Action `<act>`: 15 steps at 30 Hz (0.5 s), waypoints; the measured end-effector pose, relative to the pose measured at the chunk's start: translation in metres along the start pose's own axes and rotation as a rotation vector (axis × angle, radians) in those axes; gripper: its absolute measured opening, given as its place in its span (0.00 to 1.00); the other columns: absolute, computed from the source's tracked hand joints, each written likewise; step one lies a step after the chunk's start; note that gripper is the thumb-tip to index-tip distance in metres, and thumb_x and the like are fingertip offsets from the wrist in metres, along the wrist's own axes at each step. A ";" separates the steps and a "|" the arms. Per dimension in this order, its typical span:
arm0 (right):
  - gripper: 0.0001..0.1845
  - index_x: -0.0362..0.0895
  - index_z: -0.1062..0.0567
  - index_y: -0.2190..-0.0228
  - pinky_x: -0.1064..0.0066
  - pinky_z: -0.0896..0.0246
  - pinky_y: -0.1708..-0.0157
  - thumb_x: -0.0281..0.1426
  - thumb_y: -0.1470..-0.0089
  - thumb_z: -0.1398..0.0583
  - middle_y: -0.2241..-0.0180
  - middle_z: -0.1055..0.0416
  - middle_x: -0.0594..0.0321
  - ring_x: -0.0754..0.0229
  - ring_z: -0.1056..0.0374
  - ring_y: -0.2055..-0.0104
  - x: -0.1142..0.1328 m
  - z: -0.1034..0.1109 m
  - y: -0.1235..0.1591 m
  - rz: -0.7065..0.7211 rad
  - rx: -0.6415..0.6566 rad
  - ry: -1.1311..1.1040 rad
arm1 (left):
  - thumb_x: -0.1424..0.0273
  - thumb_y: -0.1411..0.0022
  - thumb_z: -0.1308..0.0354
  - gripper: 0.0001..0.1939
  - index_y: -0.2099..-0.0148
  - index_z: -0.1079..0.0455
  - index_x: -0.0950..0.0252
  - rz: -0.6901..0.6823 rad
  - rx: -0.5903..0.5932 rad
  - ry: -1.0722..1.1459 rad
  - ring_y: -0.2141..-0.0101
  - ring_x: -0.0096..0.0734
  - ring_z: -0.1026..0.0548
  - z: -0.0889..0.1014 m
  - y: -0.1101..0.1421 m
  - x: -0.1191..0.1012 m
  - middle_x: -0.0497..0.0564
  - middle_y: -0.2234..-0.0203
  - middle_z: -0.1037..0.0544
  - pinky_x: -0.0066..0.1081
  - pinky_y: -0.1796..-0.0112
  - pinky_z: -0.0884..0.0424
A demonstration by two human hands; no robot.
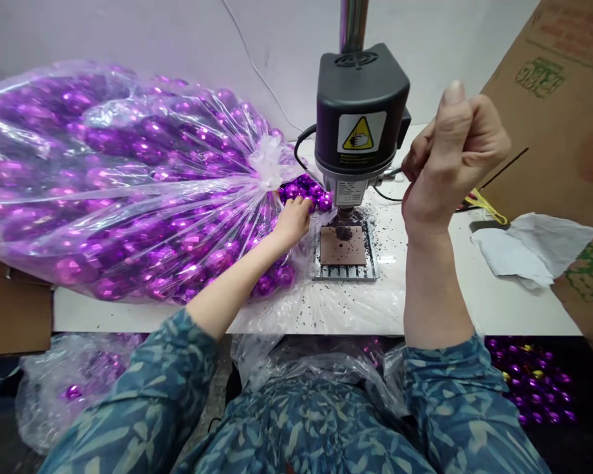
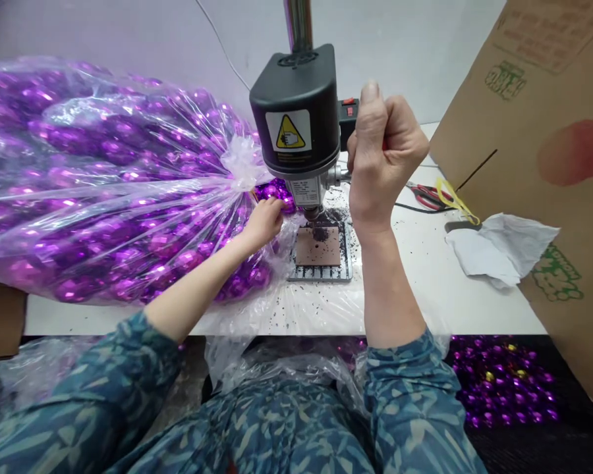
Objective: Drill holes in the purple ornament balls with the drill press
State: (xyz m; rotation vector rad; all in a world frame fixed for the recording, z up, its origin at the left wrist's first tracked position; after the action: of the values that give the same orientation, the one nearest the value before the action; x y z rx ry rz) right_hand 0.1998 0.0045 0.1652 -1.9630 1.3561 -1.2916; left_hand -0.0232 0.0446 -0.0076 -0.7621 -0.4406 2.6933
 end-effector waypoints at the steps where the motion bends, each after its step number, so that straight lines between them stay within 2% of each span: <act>1: 0.30 0.48 0.47 0.81 0.71 0.63 0.86 0.52 0.49 0.36 0.88 0.50 0.77 0.74 0.57 0.88 0.000 0.000 0.001 0.000 0.005 0.002 | 0.81 0.41 0.46 0.16 0.53 0.25 0.67 0.034 0.035 -0.048 0.47 0.60 0.27 -0.006 -0.023 0.010 0.65 0.55 0.23 0.60 0.45 0.29; 2: 0.30 0.47 0.47 0.81 0.72 0.63 0.86 0.51 0.48 0.37 0.88 0.50 0.77 0.75 0.57 0.88 -0.001 0.001 0.001 0.002 0.009 0.003 | 0.81 0.42 0.44 0.15 0.54 0.25 0.67 0.055 0.062 -0.082 0.46 0.61 0.28 -0.012 -0.040 0.017 0.65 0.55 0.23 0.59 0.44 0.30; 4: 0.30 0.47 0.48 0.80 0.74 0.62 0.85 0.49 0.44 0.38 0.87 0.50 0.77 0.76 0.57 0.87 -0.002 0.002 0.003 0.000 0.029 0.011 | 0.81 0.45 0.41 0.14 0.55 0.25 0.66 0.061 0.095 -0.116 0.44 0.60 0.29 -0.024 -0.058 0.025 0.65 0.56 0.23 0.58 0.43 0.31; 8: 0.30 0.47 0.49 0.79 0.72 0.58 0.82 0.51 0.40 0.41 0.86 0.52 0.75 0.74 0.56 0.85 -0.004 0.003 0.004 -0.037 0.073 0.087 | 0.82 0.51 0.36 0.17 0.58 0.27 0.64 0.043 0.089 -0.100 0.44 0.61 0.30 -0.031 -0.056 0.026 0.63 0.54 0.24 0.57 0.41 0.33; 10: 0.32 0.47 0.50 0.79 0.71 0.56 0.82 0.55 0.42 0.42 0.86 0.52 0.75 0.73 0.56 0.85 -0.004 0.004 0.005 -0.051 0.074 0.123 | 0.82 0.55 0.34 0.20 0.57 0.27 0.65 0.077 0.057 -0.054 0.45 0.61 0.28 -0.022 -0.051 0.026 0.62 0.53 0.25 0.56 0.41 0.32; 12: 0.33 0.48 0.50 0.79 0.70 0.55 0.82 0.57 0.43 0.42 0.86 0.52 0.75 0.73 0.56 0.85 -0.003 0.004 0.005 -0.049 0.070 0.128 | 0.80 0.55 0.32 0.22 0.55 0.27 0.65 0.135 -0.027 0.047 0.47 0.58 0.26 -0.005 -0.044 0.025 0.61 0.53 0.25 0.54 0.42 0.30; 15: 0.31 0.48 0.49 0.80 0.71 0.55 0.82 0.55 0.42 0.42 0.87 0.50 0.74 0.73 0.56 0.86 0.000 0.004 0.006 -0.021 0.078 0.109 | 0.73 0.48 0.32 0.21 0.52 0.29 0.64 0.267 -0.127 0.378 0.53 0.50 0.22 0.023 -0.026 0.024 0.58 0.56 0.23 0.52 0.48 0.24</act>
State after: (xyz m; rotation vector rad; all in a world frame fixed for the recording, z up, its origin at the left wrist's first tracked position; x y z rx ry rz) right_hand 0.2001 0.0017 0.1588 -1.8840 1.3177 -1.4580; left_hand -0.0498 0.0720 0.0100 -1.4246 -0.4435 2.6805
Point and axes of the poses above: each hand's wrist, its own y-axis away from the middle knuckle, its own z-axis out of the back of the hand, x = y × z, the point moved 5 cm from there along -y, towards the middle knuckle
